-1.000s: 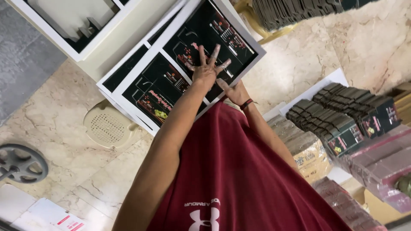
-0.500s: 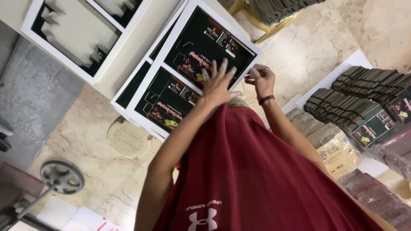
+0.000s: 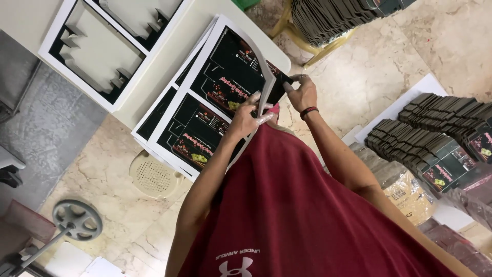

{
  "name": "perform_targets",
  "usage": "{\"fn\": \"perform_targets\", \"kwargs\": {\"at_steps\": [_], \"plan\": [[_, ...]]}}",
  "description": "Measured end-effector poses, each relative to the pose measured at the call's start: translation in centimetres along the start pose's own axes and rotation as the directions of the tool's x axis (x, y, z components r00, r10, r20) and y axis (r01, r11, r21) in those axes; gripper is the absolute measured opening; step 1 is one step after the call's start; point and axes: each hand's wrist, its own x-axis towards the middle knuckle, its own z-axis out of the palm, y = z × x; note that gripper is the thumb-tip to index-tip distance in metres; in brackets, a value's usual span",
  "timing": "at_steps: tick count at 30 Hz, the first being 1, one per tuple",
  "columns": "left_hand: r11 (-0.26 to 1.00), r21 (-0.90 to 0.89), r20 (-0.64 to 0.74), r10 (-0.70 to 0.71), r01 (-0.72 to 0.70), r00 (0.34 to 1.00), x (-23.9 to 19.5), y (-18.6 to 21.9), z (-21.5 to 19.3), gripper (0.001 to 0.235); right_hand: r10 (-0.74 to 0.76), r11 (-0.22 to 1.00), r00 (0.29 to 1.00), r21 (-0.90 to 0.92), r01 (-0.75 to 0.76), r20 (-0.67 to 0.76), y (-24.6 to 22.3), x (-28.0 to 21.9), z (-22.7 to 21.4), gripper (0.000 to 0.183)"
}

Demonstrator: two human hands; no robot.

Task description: Assembling cardboard boxes by folding flat printed sheets and stacking the finished products.

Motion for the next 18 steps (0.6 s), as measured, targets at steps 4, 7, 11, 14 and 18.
{"fn": "perform_targets", "kwargs": {"at_steps": [4, 7, 11, 14, 18], "plan": [[0.992, 0.007, -0.066, 0.123, -0.123, 0.99, -0.4, 0.2, -0.1, 0.028, -0.068, 0.98, 0.998, 0.187, 0.068, -0.009, -3.2, -0.7, -1.4, 0.024], [0.984, -0.026, -0.089, 0.172, -0.175, 0.981, -1.6, 1.7, -1.2, 0.024, 0.12, 0.465, 0.926, 0.804, -0.371, 0.358, -4.3, -1.7, -0.2, 0.048], [0.971, -0.061, -0.111, 0.225, -0.233, 0.968, -3.0, 2.1, -2.7, 0.022, 0.067, 0.766, 0.938, 0.585, -0.267, 0.34, -3.1, -2.0, 2.6, 0.029], [0.949, -0.18, -0.124, 0.239, -0.259, 0.963, -4.8, 4.4, -4.7, 0.026, 0.0, 0.822, 0.97, 0.553, -0.138, 0.241, -4.4, -3.1, 2.2, 0.025], [0.89, -0.34, -0.159, 0.264, -0.304, 0.951, -7.8, 5.9, -6.1, 0.038, 0.109, 0.779, 0.978, 0.595, -0.196, 0.178, -2.2, -3.8, 1.9, 0.027]]}}
